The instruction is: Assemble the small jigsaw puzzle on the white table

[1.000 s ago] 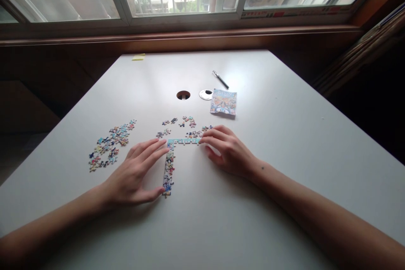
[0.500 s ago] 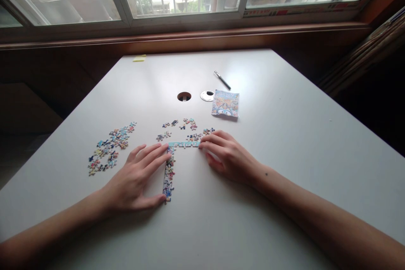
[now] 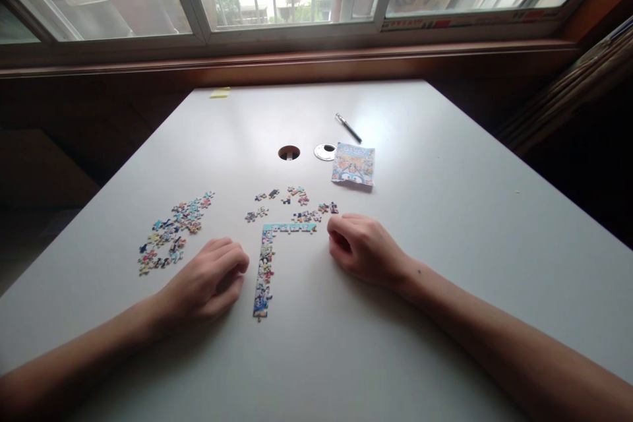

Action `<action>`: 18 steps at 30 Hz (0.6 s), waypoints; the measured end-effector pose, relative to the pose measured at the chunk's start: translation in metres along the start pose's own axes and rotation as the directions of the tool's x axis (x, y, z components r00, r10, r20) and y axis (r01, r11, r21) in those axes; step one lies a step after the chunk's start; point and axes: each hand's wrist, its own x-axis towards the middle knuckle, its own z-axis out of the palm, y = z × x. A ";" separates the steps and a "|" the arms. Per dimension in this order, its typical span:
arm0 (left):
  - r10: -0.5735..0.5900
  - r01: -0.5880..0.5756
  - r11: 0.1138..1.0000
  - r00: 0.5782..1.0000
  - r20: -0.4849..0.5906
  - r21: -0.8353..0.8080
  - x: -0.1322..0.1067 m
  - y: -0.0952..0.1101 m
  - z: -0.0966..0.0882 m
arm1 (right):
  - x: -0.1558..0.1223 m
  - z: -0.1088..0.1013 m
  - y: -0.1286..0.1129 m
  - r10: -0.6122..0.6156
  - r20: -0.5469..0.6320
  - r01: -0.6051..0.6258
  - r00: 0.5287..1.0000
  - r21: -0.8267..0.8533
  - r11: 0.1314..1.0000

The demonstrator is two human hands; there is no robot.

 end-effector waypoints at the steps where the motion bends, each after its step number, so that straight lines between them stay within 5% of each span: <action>1: 0.001 -0.001 1.000 1.000 0.004 0.007 0.000 0.000 0.000 | 0.000 0.000 0.000 -0.002 0.008 0.002 1.000 0.000 1.000; 18: 0.007 -0.008 1.000 0.999 0.036 0.030 0.000 0.002 -0.001 | 0.001 -0.002 0.000 0.003 0.043 -0.003 0.999 0.001 1.000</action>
